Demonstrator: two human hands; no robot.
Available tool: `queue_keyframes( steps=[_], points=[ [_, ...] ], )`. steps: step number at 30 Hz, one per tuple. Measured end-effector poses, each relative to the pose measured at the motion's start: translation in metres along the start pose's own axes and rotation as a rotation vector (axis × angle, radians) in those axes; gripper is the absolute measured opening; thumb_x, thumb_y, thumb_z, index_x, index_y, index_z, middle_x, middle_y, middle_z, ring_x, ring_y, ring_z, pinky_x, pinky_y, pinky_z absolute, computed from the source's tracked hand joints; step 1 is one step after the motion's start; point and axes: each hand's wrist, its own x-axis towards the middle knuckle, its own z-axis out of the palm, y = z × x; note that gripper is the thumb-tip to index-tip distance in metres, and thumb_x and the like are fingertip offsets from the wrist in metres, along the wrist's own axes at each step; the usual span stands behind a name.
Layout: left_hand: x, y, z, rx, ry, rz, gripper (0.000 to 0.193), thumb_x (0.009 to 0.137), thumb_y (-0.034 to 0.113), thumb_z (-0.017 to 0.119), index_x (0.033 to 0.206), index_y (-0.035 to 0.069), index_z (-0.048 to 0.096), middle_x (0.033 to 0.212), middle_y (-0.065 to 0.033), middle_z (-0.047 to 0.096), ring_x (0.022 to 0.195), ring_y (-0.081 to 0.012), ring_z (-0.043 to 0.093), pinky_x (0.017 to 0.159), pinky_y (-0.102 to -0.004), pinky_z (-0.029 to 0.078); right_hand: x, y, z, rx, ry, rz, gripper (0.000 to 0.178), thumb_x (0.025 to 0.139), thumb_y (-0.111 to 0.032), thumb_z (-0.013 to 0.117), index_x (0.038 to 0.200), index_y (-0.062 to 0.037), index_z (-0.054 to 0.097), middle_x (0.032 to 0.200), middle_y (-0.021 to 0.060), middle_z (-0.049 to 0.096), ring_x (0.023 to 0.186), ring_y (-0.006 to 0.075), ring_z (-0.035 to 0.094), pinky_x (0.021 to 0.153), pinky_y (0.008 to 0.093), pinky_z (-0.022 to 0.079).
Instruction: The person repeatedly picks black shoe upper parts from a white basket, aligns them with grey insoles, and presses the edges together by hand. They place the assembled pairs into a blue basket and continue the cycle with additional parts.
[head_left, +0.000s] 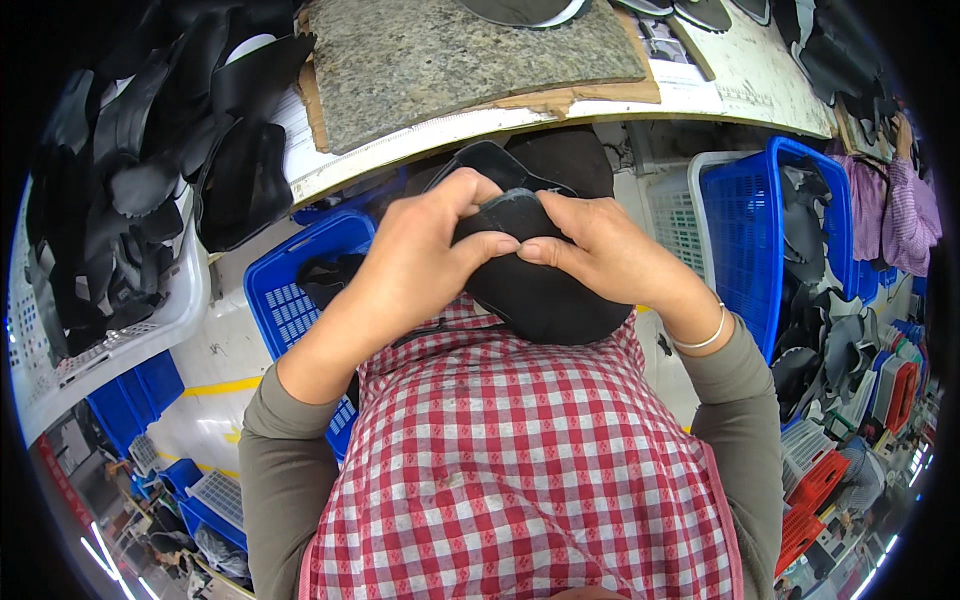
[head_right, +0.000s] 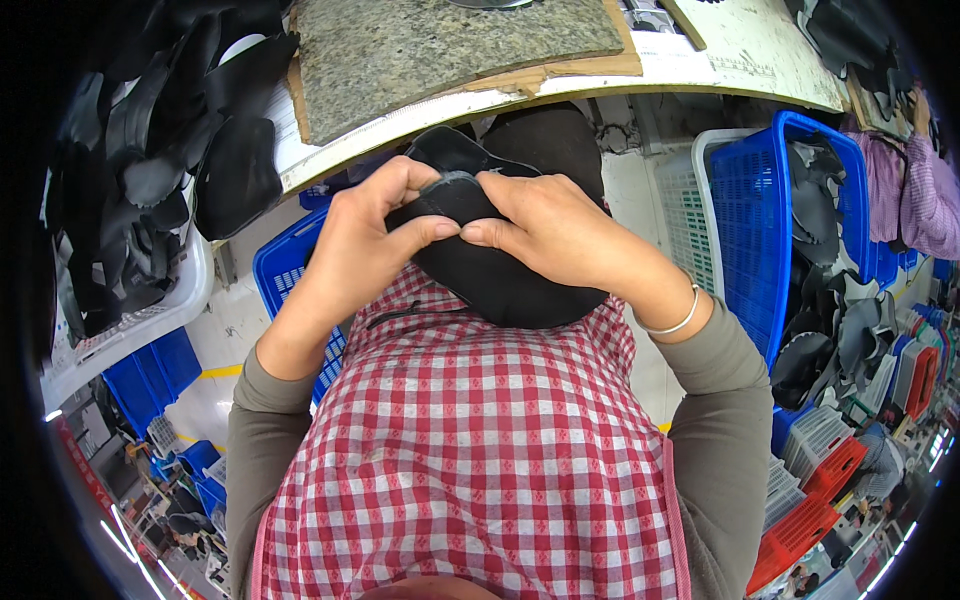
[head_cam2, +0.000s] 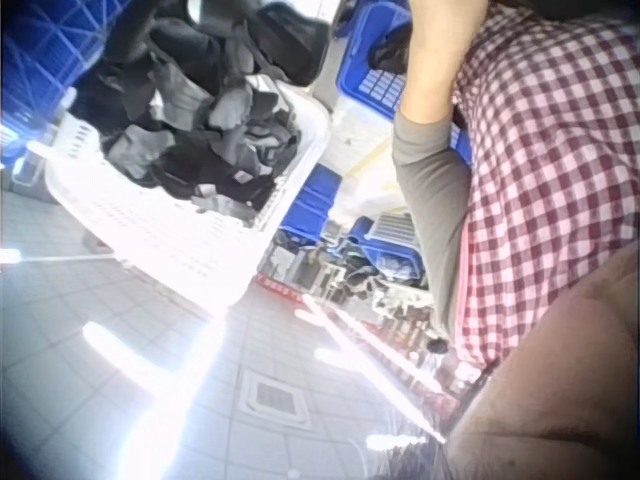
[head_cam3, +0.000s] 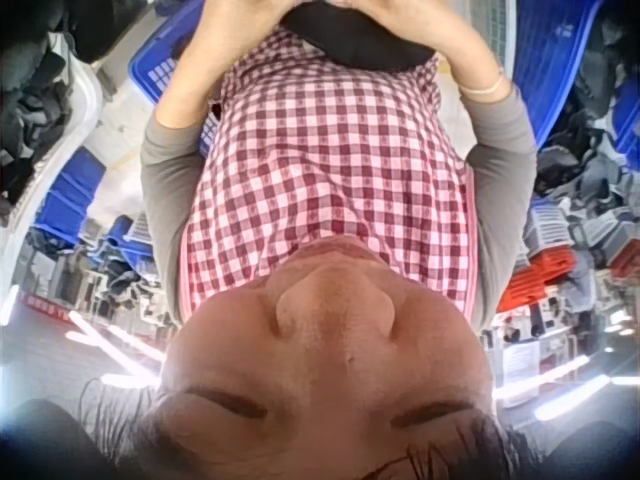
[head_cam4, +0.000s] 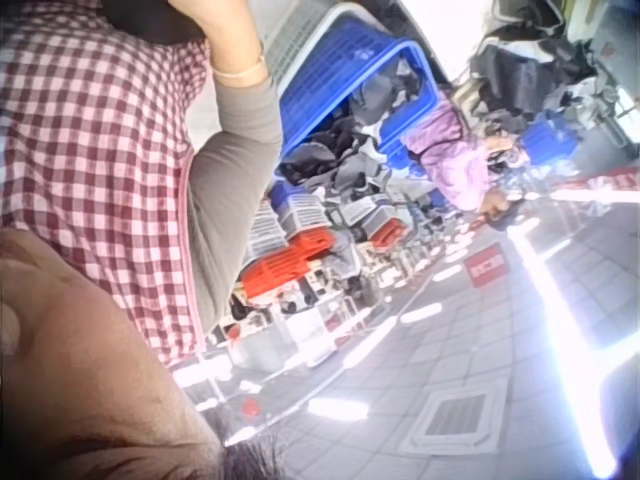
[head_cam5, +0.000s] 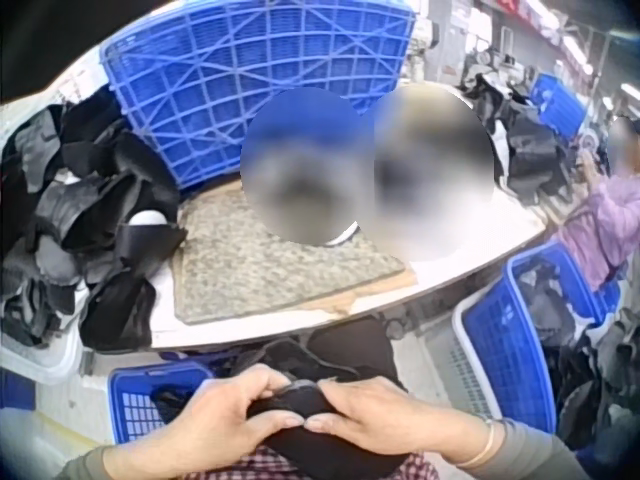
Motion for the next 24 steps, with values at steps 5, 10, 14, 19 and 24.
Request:
queue_keyframes(
  steps=[5, 10, 14, 19, 24],
  points=[
    [-0.001, -0.001, 0.010, 0.060, 0.127, 0.119, 0.024, 0.087, 0.009, 0.081, 0.105, 0.001, 0.067, 0.093, -0.0173, 0.074, 0.083, -0.0280, 0.074, 0.074, -0.0351, 0.056, -0.009, 0.004, 0.003, 0.040, 0.020, 0.053, 0.033, 0.097, -0.030, 0.073, 0.096, -0.0008, 0.058, 0.084, 0.0186, 0.066, 0.077, 0.0396, 0.067, 0.066, 0.0441, 0.050],
    [0.012, -0.006, -0.003, -0.347, -0.055, -0.109, 0.019, 0.088, -0.001, 0.079, 0.104, 0.000, 0.069, 0.095, -0.0014, 0.073, 0.092, -0.0080, 0.067, 0.083, -0.0267, 0.055, -0.015, 0.001, 0.016, 0.135, 0.143, 0.124, 0.030, 0.097, -0.026, 0.074, 0.094, -0.0010, 0.059, 0.079, 0.0163, 0.063, 0.068, 0.0341, 0.062, 0.063, 0.0410, 0.047],
    [0.023, -0.009, -0.002, -0.316, -0.116, 0.003, 0.014, 0.090, -0.001, 0.078, 0.102, -0.001, 0.070, 0.088, 0.0026, 0.068, 0.083, -0.0045, 0.060, 0.075, -0.0225, 0.049, -0.016, 0.009, 0.020, 0.107, 0.194, 0.124, 0.028, 0.097, -0.025, 0.076, 0.097, -0.0010, 0.062, 0.076, 0.0112, 0.061, 0.063, 0.0234, 0.057, 0.062, 0.0372, 0.046],
    [0.021, -0.006, 0.018, -0.251, 0.090, 0.077, 0.012, 0.087, -0.001, 0.075, 0.097, -0.001, 0.068, 0.081, -0.0040, 0.068, 0.079, -0.0081, 0.062, 0.073, -0.0266, 0.051, -0.020, 0.026, 0.017, 0.550, 0.061, 0.310, 0.032, 0.094, -0.028, 0.080, 0.090, -0.0004, 0.065, 0.072, 0.0007, 0.052, 0.069, 0.0087, 0.047, 0.061, 0.0326, 0.043],
    [0.013, -0.014, 0.024, -0.338, 0.151, 0.113, 0.012, 0.087, -0.001, 0.075, 0.097, 0.001, 0.069, 0.082, -0.0026, 0.066, 0.081, -0.0087, 0.061, 0.074, -0.0270, 0.050, -0.028, 0.025, 0.005, -0.123, 0.161, 0.060, 0.036, 0.089, -0.028, 0.084, 0.082, 0.0004, 0.063, 0.069, 0.0052, 0.051, 0.064, 0.0141, 0.048, 0.060, 0.0353, 0.043]
  ],
)
